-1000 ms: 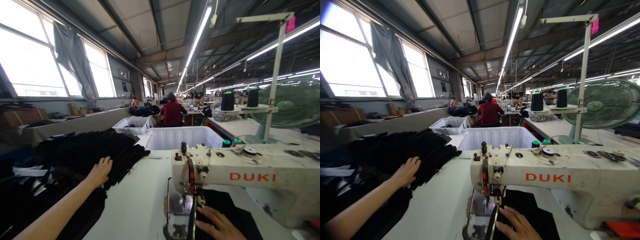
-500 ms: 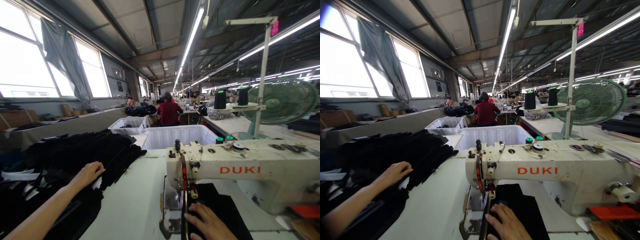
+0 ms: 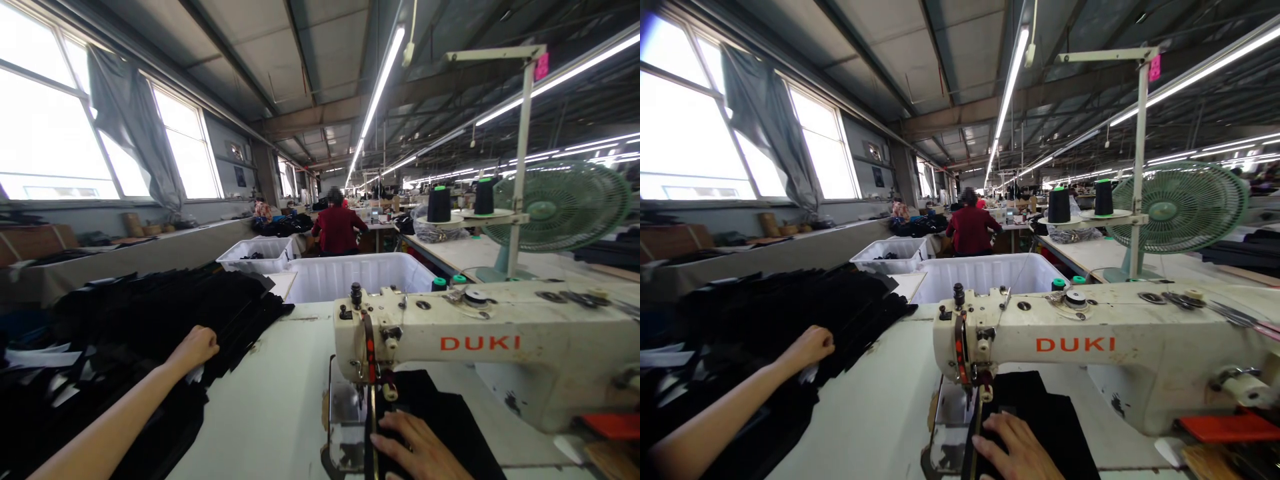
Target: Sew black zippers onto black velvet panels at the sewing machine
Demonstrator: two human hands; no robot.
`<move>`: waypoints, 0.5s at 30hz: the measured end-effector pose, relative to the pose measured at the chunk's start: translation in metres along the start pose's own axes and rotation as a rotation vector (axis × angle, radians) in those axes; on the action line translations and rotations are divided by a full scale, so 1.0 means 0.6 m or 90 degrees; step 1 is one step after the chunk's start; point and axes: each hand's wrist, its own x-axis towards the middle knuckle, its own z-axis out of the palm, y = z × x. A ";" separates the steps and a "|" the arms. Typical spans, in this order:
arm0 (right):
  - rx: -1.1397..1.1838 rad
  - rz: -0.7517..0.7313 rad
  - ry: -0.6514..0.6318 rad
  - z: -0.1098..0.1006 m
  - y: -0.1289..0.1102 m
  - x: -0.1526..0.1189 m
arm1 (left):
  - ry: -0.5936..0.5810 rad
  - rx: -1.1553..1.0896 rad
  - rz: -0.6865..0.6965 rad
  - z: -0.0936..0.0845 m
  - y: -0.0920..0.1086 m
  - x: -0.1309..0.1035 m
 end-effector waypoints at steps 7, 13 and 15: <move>0.001 0.021 -0.005 -0.010 -0.011 0.003 | -0.006 0.020 -0.063 -0.015 0.017 -0.005; -0.012 -0.011 0.020 0.008 0.005 0.000 | -0.020 0.000 -0.102 -0.021 0.057 0.000; 0.007 -0.004 0.024 0.014 0.008 -0.002 | -0.012 -0.028 -0.113 -0.025 0.060 -0.003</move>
